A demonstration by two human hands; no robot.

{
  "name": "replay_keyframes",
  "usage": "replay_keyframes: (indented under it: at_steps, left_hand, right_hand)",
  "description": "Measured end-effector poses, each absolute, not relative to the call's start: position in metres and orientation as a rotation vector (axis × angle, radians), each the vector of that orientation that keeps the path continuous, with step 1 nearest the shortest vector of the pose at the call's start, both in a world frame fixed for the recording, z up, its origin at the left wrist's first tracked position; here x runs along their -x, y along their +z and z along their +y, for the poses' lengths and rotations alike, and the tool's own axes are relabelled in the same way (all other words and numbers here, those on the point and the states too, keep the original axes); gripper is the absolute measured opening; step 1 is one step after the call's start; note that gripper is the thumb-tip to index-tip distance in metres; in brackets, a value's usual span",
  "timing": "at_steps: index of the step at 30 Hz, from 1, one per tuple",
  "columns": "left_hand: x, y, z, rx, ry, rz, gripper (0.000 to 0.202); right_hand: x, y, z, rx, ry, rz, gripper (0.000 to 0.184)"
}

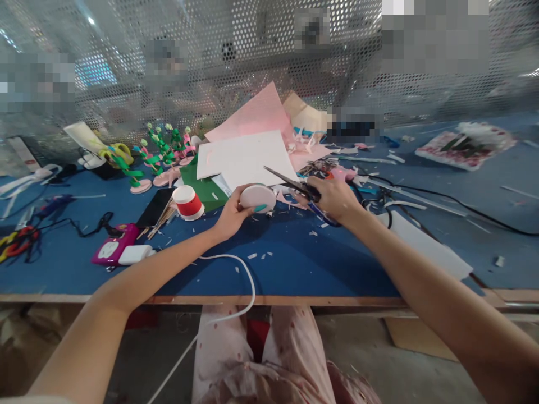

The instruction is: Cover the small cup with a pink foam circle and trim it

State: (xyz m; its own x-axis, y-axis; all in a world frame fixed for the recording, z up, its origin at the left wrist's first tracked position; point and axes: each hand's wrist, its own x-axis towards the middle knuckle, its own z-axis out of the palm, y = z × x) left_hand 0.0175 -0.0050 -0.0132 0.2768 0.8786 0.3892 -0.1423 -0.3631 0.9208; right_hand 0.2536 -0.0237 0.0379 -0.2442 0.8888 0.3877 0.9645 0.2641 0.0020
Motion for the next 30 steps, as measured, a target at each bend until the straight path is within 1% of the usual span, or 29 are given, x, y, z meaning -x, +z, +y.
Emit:
replay_keyframes:
  at_steps: [2, 3, 7, 9, 17, 22, 25, 30]
  left_hand:
    - [-0.0173, -0.0131, -0.0051, -1.521, 1.26, 0.731, 0.058]
    - [-0.0169, -0.0135, -0.0049, -1.511, 1.244, 0.756, 0.055]
    - [-0.0154, -0.016, -0.0033, -1.537, 1.233, 0.809, 0.035]
    - [-0.0151, -0.0164, -0.0027, -1.563, 1.246, 0.788, 0.031]
    - [-0.0149, -0.0158, -0.0019, -1.59, 1.237, 0.771, 0.034]
    - [-0.0148, -0.0165, -0.0014, -1.591, 1.252, 0.738, 0.032]
    - [-0.0154, -0.0163, -0.0018, -1.599, 1.25, 0.747, 0.032]
    - [-0.0158, -0.0163, -0.0023, -1.611, 1.247, 0.77, 0.036]
  right_hand:
    - [-0.2559, 0.0391, -0.0232, 1.691, -0.327, -2.252, 0.052]
    - [-0.257, 0.0396, -0.0231, 1.677, -0.328, -2.273, 0.054]
    - [-0.2592, 0.0399, -0.0229, 1.641, -0.333, -2.334, 0.056]
    - [-0.2588, 0.0396, -0.0228, 1.636, -0.319, -2.379, 0.054]
    - [-0.2536, 0.0422, -0.0266, 1.661, -0.302, -2.431, 0.05]
    - [-0.254, 0.0414, -0.0264, 1.663, -0.236, -2.477, 0.045]
    - [-0.2561, 0.0397, -0.0255, 1.626, -0.258, -2.484, 0.043]
    - [-0.2592, 0.0387, -0.0239, 1.612, -0.305, -2.479, 0.046]
